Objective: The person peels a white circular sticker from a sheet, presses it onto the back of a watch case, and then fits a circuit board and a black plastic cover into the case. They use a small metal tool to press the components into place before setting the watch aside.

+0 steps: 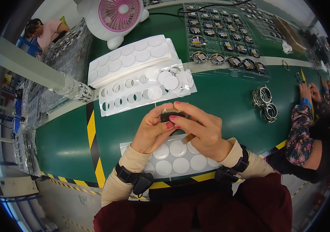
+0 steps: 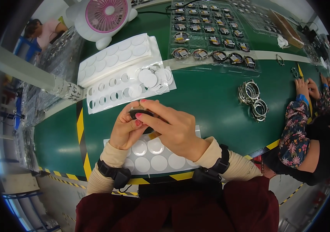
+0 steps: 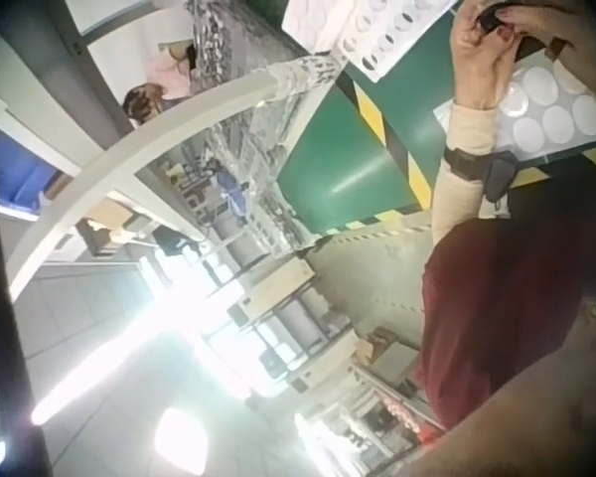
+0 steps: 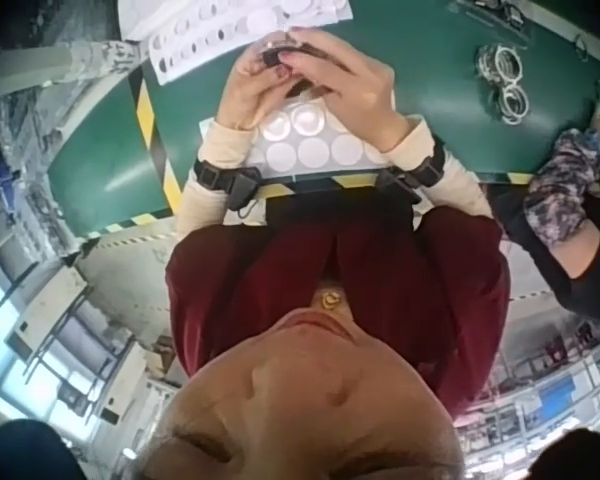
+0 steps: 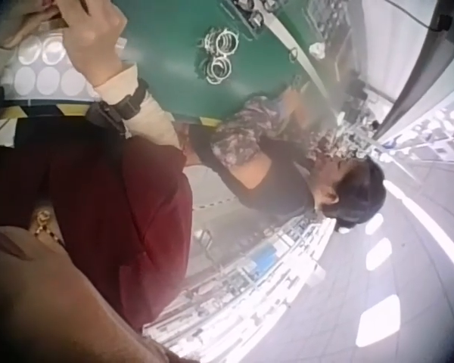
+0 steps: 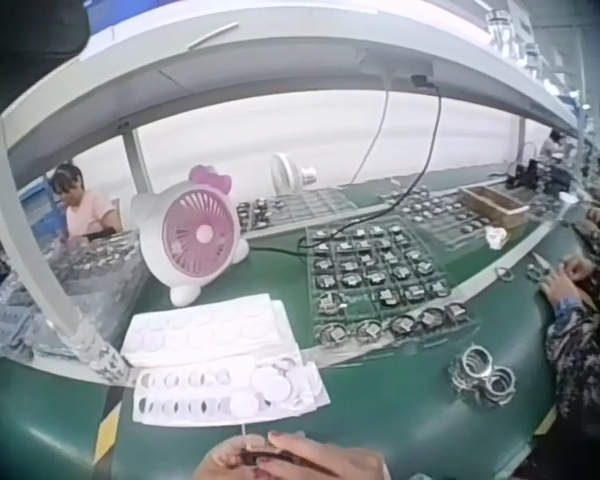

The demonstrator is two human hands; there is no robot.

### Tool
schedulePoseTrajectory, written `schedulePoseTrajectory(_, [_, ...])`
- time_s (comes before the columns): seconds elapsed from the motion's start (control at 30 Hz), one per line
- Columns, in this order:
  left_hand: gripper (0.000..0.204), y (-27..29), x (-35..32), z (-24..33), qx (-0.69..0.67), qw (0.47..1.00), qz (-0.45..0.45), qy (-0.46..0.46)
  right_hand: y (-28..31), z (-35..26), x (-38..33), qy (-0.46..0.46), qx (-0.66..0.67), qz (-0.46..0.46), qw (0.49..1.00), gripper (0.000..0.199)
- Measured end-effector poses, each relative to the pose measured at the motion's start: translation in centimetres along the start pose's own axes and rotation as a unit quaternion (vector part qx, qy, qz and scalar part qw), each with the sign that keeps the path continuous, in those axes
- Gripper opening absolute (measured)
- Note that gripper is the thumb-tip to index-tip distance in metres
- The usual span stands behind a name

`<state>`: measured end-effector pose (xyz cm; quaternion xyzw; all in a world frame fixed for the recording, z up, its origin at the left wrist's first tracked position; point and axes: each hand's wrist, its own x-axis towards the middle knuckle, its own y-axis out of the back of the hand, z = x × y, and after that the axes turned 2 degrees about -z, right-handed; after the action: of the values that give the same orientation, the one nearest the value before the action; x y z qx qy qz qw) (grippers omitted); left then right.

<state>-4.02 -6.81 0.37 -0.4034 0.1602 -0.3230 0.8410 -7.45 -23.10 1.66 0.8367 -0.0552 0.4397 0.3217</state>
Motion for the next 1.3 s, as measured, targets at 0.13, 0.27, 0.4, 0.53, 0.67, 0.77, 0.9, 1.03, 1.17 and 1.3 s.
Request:
schedulePoseTrajectory(0.13, [0.033,0.2,0.3,-0.5,-0.041,0.993,-0.093,-0.066,0.0,-1.5,0.2,-0.207,0.179,0.057,0.96,0.019])
schedulePoseTrajectory(0.27, [0.03,-0.4,0.1,-0.5,0.003,0.997,-0.044,-0.056,-0.1,-1.0,0.1,-0.221,0.197,0.06,0.953,0.018])
schedulePoseTrajectory(0.4, [0.03,0.2,0.2,-0.6,0.205,0.977,0.031,-0.048,0.0,-0.2,-0.6,-0.256,0.209,0.024,0.944,0.019])
schedulePoseTrajectory(0.53, [0.031,-1.3,0.5,-0.6,0.255,0.963,0.06,-0.055,0.2,0.0,-0.6,-0.288,0.204,0.006,0.935,0.021])
schedulePoseTrajectory(0.67, [0.035,-1.3,0.4,-0.7,0.275,0.957,0.074,-0.049,0.0,0.3,-0.2,-0.346,0.278,0.017,0.896,0.02])
schedulePoseTrajectory(0.77, [0.036,-1.5,0.4,-0.8,0.284,0.954,0.078,-0.056,0.9,0.3,0.4,-0.428,0.377,-0.025,0.821,0.019])
schedulePoseTrajectory(0.9, [0.037,-1.4,0.2,-1.0,0.304,0.946,0.083,-0.07,1.2,0.2,0.8,-0.465,0.433,-0.044,0.771,0.02])
schedulePoseTrajectory(1.03, [0.037,-1.1,-0.3,-0.9,0.41,0.905,0.075,-0.081,1.6,0.4,0.8,-0.456,0.437,-0.065,0.773,0.021])
schedulePoseTrajectory(1.17, [0.037,-1.2,-0.5,-1.2,0.478,0.87,0.063,-0.105,1.6,0.4,0.5,-0.449,0.413,-0.073,0.789,0.023])
schedulePoseTrajectory(1.3, [0.038,-0.8,-0.2,-1.7,0.452,0.883,0.064,-0.111,1.0,0.0,0.3,-0.452,0.393,-0.039,0.8,0.02])
